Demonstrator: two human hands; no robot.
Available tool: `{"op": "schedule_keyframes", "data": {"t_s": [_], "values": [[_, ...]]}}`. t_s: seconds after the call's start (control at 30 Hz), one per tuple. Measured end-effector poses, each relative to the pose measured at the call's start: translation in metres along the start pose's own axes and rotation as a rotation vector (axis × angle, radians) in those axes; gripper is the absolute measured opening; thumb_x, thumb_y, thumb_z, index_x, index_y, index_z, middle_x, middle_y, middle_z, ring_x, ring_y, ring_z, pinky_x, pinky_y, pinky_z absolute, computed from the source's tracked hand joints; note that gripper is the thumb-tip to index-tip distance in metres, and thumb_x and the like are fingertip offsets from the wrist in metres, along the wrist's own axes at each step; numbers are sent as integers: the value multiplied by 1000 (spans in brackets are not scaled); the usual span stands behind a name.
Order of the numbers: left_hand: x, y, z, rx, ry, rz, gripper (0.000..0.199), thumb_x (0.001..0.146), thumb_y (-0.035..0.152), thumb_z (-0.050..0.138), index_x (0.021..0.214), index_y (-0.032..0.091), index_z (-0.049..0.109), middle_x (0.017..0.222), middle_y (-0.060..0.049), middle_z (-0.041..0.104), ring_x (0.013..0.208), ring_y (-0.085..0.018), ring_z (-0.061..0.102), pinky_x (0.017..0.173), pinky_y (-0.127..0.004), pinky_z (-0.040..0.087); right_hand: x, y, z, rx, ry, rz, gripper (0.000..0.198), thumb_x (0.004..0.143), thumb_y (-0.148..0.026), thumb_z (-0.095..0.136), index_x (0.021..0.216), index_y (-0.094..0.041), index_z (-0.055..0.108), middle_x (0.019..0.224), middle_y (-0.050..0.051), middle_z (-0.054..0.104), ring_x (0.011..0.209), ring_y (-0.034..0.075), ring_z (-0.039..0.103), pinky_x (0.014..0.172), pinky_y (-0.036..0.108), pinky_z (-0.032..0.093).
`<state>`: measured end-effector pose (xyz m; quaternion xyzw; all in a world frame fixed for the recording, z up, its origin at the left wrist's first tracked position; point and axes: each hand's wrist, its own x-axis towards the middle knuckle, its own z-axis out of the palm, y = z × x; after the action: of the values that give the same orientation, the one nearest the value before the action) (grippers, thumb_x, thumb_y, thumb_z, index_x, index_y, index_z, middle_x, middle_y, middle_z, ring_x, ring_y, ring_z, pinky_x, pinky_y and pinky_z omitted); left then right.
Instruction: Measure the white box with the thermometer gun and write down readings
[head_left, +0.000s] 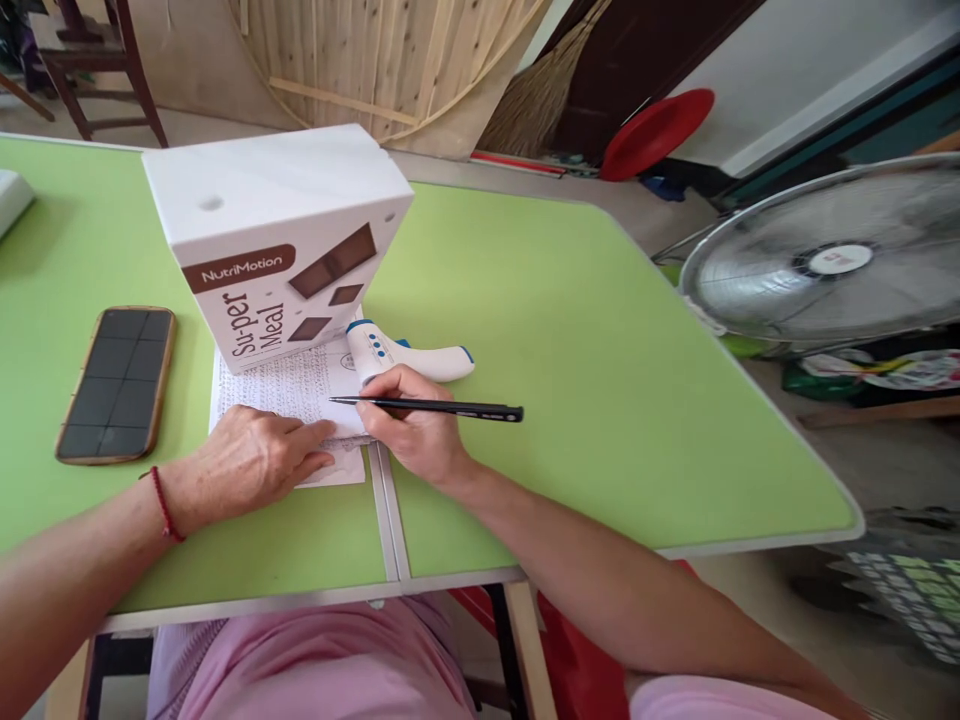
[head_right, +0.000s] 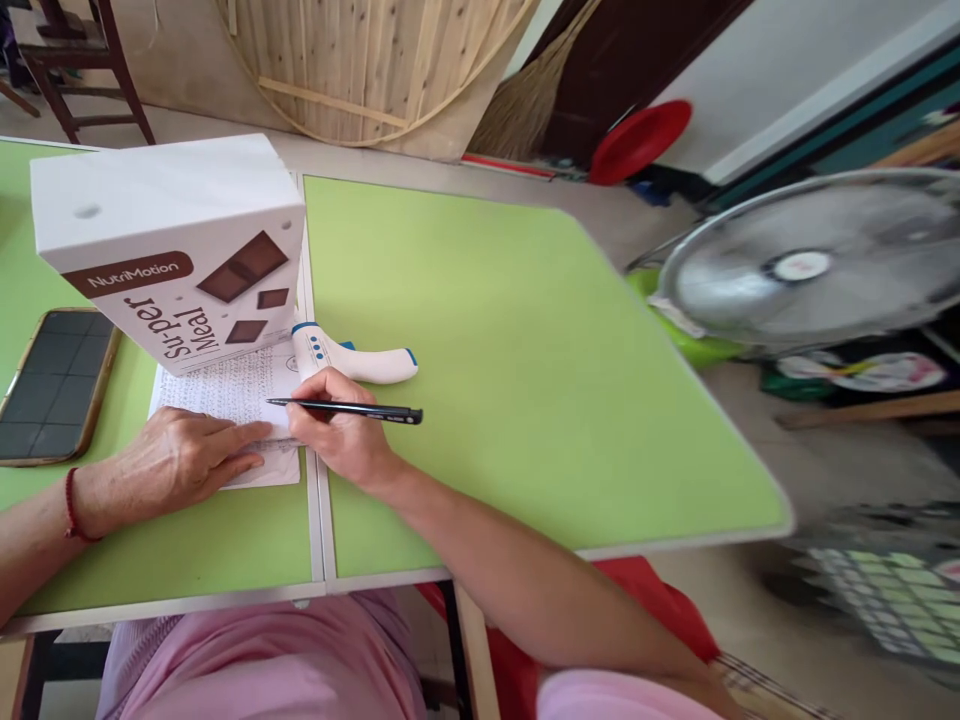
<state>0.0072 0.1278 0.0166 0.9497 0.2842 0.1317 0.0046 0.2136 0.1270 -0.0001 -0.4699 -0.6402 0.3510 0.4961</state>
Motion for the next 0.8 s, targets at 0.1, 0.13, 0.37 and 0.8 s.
{"op": "schedule_keyframes", "data": {"t_s": [0.1, 0.13, 0.37, 0.8], "values": [[1, 1, 0, 52, -50, -98, 28, 100, 30, 37, 104, 16, 61, 61, 0, 67, 44, -14, 56, 40, -25, 25, -1, 4, 1, -35, 20, -53, 7, 72, -19, 60, 68, -21, 54, 56, -6, 54, 48, 9, 47, 46, 22, 39], [2, 2, 0, 61, -69, -117, 26, 99, 30, 39, 103, 16, 61, 61, -1, 67, 43, -14, 56, 40, -25, 24, -1, 5, 1, -40, 22, -69, 8, 73, -19, 59, 68, -21, 54, 55, -6, 53, 48, 9, 47, 46, 22, 40], [4, 3, -2, 79, -128, -138, 26, 98, 30, 40, 99, 17, 62, 59, -2, 66, 44, -17, 57, 40, -26, 24, -1, 4, 2, -102, -24, -90, 11, 77, -20, 59, 68, -21, 51, 56, -7, 51, 47, 7, 44, 45, 21, 37], [4, 3, -3, 90, -87, -145, 26, 95, 30, 44, 95, 17, 67, 51, -3, 62, 40, -17, 52, 41, -25, 20, -2, 7, 2, -115, -76, -100, 13, 81, -23, 60, 71, -22, 51, 59, -6, 53, 50, 8, 45, 47, 22, 38]]}}
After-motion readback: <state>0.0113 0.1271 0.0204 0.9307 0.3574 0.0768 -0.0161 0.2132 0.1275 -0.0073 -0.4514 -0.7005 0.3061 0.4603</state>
